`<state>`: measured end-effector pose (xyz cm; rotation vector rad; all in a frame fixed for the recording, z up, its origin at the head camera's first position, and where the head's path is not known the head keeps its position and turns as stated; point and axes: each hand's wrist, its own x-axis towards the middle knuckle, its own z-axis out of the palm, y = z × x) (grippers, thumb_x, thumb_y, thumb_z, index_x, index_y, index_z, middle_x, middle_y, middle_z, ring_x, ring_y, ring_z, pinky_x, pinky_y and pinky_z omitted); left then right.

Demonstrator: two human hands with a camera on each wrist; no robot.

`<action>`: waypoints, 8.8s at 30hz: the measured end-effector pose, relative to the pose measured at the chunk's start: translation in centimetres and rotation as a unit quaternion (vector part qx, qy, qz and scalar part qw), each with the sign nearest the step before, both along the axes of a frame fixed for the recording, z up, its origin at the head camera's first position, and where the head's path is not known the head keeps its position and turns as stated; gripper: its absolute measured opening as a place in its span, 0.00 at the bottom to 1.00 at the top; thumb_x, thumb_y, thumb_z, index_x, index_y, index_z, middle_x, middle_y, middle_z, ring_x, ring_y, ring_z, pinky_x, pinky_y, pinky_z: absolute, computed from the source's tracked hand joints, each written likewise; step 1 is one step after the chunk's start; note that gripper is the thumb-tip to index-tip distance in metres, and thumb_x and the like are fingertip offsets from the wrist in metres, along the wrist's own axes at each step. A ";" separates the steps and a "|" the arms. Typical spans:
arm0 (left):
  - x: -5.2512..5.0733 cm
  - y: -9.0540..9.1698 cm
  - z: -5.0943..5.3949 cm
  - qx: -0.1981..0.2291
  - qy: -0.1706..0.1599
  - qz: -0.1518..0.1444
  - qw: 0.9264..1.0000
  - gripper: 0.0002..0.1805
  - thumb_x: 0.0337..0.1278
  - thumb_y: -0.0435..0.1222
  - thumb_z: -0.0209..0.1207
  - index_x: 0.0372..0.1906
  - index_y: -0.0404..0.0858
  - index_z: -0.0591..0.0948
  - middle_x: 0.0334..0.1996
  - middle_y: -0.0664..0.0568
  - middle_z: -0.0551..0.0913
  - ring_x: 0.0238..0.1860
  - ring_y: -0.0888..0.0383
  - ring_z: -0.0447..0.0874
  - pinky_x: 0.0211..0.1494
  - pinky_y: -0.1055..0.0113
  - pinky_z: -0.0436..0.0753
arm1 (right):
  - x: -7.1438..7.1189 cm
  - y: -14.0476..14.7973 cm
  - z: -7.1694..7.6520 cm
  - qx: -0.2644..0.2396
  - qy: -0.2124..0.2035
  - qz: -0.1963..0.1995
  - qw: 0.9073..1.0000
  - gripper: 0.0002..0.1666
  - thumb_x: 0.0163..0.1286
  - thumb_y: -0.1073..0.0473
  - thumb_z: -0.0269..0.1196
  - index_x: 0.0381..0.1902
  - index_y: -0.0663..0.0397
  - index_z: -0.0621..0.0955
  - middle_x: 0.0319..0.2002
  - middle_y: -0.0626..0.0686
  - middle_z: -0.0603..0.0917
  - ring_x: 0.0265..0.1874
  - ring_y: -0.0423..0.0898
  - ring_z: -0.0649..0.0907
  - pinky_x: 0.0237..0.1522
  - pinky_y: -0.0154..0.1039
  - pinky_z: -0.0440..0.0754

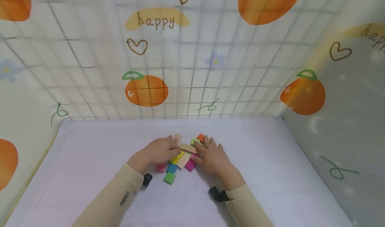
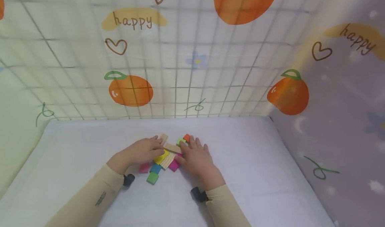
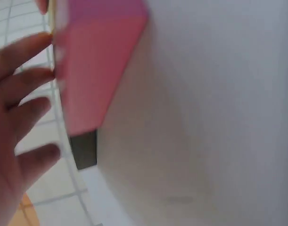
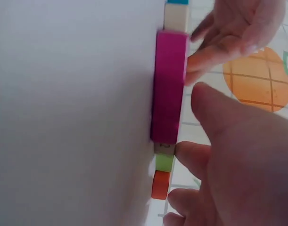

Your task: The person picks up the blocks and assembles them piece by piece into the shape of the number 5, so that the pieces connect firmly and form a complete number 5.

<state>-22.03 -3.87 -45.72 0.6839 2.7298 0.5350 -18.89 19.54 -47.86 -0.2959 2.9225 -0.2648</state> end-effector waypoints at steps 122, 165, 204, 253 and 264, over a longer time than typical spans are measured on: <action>3.3 -0.3 -1.5 -0.119 0.083 -0.115 0.983 0.35 0.66 0.57 0.59 0.74 0.51 0.70 0.76 0.52 0.66 0.75 0.46 0.66 0.72 0.45 0.70 | -2.3 1.9 2.9 -0.140 -0.038 0.022 0.989 0.20 0.66 0.52 0.69 0.55 0.45 0.85 0.42 0.45 0.85 0.35 0.43 0.79 0.38 0.38 0.81; 4.7 -0.9 0.1 -0.074 0.049 -0.016 0.996 0.33 0.60 0.60 0.63 0.59 0.39 0.83 0.62 0.45 0.81 0.60 0.51 0.82 0.61 0.52 0.82 | -2.8 -0.7 -1.3 -0.074 -0.001 0.093 0.993 0.39 0.76 0.42 0.55 0.80 0.42 0.60 0.82 0.51 0.50 0.82 0.58 0.45 0.76 0.67 0.49; 2.3 -5.2 0.1 -0.048 0.089 0.046 0.994 0.21 0.72 0.44 0.55 0.62 0.38 0.82 0.65 0.43 0.79 0.66 0.46 0.77 0.67 0.48 0.77 | 0.0 -4.3 2.1 -0.096 -0.074 0.228 0.966 0.23 0.78 0.51 0.55 0.68 0.42 0.78 0.73 0.45 0.72 0.79 0.55 0.59 0.76 0.66 0.52; 2.1 0.2 -1.5 -0.127 0.069 0.038 0.989 0.41 0.72 0.62 0.47 0.75 0.36 0.66 0.73 0.37 0.65 0.68 0.44 0.68 0.69 0.48 0.75 | 3.1 -4.9 6.0 0.082 -0.023 0.093 0.992 0.16 0.64 0.51 0.70 0.49 0.41 0.90 0.49 0.45 0.90 0.40 0.41 0.86 0.45 0.45 0.85; 7.1 -1.3 0.8 -0.096 0.135 -0.016 0.986 0.37 0.67 0.58 0.57 0.69 0.36 0.74 0.68 0.41 0.74 0.67 0.44 0.74 0.65 0.47 0.77 | 4.5 -6.0 6.0 0.056 -0.008 0.187 0.981 0.09 0.61 0.60 0.70 0.21 0.44 0.86 0.18 0.39 0.79 0.19 0.37 0.70 0.21 0.34 0.70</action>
